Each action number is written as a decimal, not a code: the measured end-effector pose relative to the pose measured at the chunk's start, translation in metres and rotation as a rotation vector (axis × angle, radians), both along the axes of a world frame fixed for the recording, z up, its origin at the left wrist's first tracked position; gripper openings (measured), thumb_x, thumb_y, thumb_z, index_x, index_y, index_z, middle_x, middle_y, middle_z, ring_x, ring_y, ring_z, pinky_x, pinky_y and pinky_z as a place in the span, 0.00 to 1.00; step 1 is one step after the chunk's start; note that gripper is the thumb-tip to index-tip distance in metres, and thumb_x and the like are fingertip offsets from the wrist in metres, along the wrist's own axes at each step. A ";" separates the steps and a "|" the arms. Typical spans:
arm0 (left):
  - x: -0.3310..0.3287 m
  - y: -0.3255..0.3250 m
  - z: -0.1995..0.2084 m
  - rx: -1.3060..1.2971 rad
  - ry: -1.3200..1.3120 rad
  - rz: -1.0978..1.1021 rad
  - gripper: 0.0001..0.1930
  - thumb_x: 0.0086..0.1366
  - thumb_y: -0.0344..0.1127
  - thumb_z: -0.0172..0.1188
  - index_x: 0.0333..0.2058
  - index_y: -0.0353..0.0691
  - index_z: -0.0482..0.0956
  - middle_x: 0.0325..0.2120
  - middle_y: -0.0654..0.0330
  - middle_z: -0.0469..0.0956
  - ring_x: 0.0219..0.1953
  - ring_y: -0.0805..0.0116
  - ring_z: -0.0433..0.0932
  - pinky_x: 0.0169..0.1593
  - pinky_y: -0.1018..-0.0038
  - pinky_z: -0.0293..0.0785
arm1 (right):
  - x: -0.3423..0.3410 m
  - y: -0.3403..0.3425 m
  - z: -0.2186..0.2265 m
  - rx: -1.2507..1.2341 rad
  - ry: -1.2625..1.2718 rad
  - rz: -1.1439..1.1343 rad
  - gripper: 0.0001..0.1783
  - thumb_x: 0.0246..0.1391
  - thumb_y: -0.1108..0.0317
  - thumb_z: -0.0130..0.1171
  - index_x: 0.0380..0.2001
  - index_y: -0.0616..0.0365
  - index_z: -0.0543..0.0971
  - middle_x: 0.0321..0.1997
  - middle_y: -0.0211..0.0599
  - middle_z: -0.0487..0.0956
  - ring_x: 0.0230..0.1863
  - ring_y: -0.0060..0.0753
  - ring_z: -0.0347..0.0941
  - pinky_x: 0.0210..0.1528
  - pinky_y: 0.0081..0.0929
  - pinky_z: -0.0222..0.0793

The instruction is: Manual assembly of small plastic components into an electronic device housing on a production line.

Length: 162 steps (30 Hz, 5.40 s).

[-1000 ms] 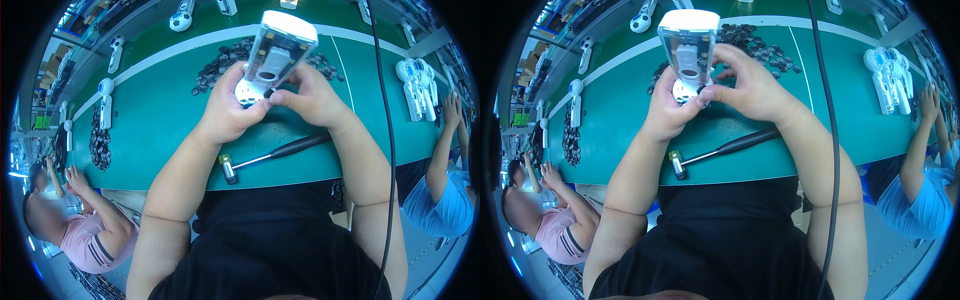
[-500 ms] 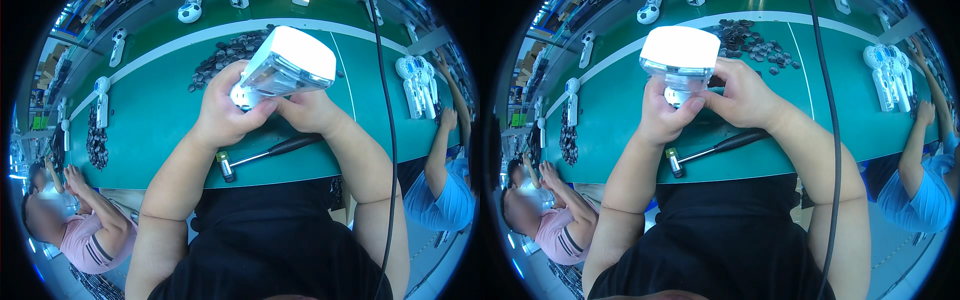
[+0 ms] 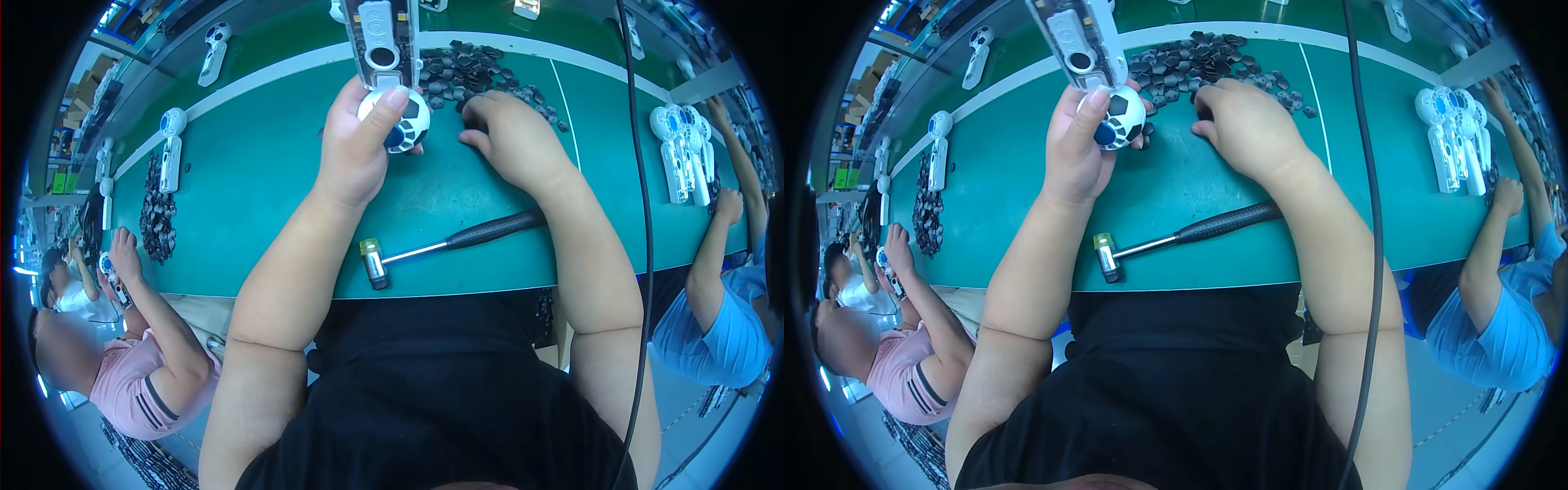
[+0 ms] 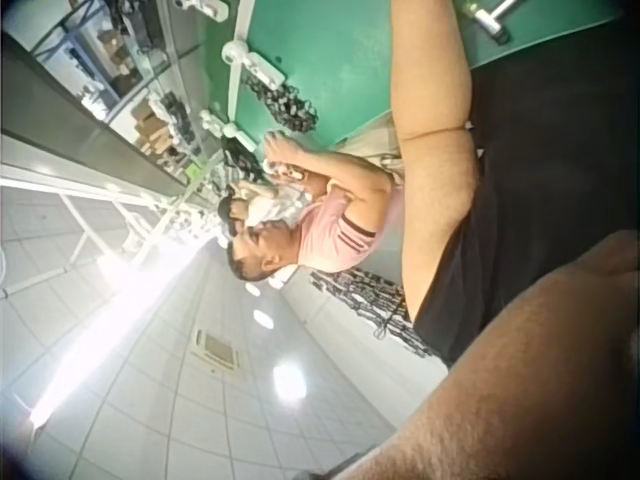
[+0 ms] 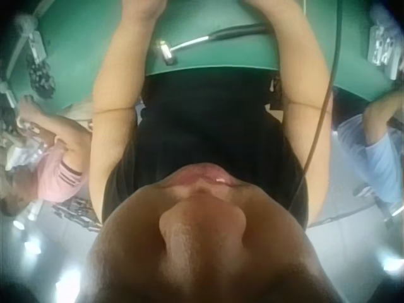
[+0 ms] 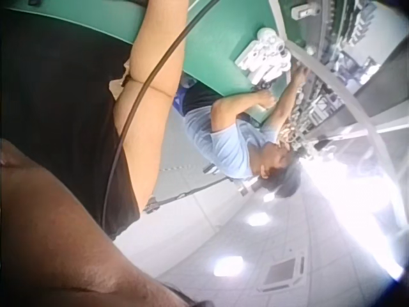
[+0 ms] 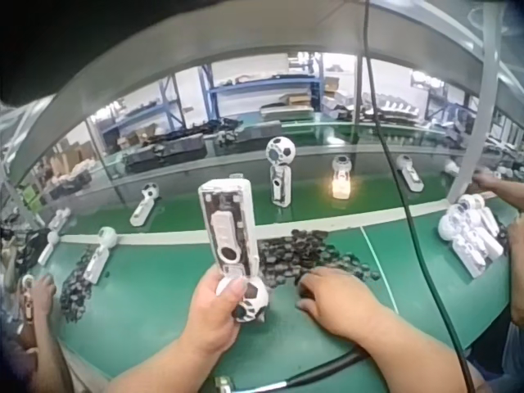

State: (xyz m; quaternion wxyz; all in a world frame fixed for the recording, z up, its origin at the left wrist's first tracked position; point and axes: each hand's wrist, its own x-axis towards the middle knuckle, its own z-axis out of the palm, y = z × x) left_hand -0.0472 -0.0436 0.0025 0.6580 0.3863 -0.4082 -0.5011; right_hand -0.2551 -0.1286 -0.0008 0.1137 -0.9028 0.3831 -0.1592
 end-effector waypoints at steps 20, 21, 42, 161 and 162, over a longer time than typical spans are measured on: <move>-0.011 0.002 0.000 0.048 -0.110 -0.009 0.25 0.65 0.35 0.68 0.56 0.35 0.70 0.42 0.58 0.80 0.42 0.73 0.81 0.40 0.74 0.83 | 0.001 0.010 0.021 0.144 -0.647 0.048 0.08 0.58 0.69 0.67 0.39 0.60 0.84 0.35 0.38 0.85 0.35 0.35 0.82 0.39 0.28 0.77; -0.011 0.002 0.000 0.049 -0.110 -0.008 0.25 0.65 0.35 0.68 0.56 0.35 0.70 0.42 0.58 0.80 0.42 0.73 0.81 0.40 0.74 0.83 | 0.001 0.010 0.021 0.069 -0.663 0.053 0.07 0.57 0.71 0.68 0.38 0.60 0.84 0.35 0.38 0.85 0.35 0.35 0.82 0.39 0.28 0.77; -0.011 0.002 -0.005 0.049 -0.624 0.096 0.30 0.54 0.41 0.77 0.52 0.33 0.77 0.42 0.53 0.82 0.44 0.66 0.82 0.49 0.71 0.78 | -0.004 0.012 0.024 -0.529 -0.728 0.431 0.16 0.43 0.81 0.75 0.34 0.54 0.80 0.42 0.36 0.83 0.41 0.38 0.78 0.42 0.31 0.73; -0.016 0.012 0.002 0.020 -0.680 -0.071 0.26 0.55 0.49 0.78 0.46 0.39 0.81 0.37 0.57 0.82 0.38 0.66 0.80 0.43 0.71 0.77 | -0.003 0.016 0.025 -0.032 -0.519 0.283 0.08 0.57 0.66 0.63 0.26 0.56 0.79 0.46 0.36 0.85 0.53 0.39 0.79 0.78 0.58 0.45; -0.016 0.012 0.002 0.005 -0.701 -0.056 0.26 0.54 0.49 0.77 0.46 0.39 0.81 0.37 0.57 0.82 0.38 0.66 0.80 0.43 0.71 0.77 | -0.003 0.016 0.026 -0.042 -0.513 0.285 0.08 0.57 0.66 0.63 0.25 0.56 0.79 0.46 0.36 0.85 0.53 0.39 0.80 0.78 0.58 0.45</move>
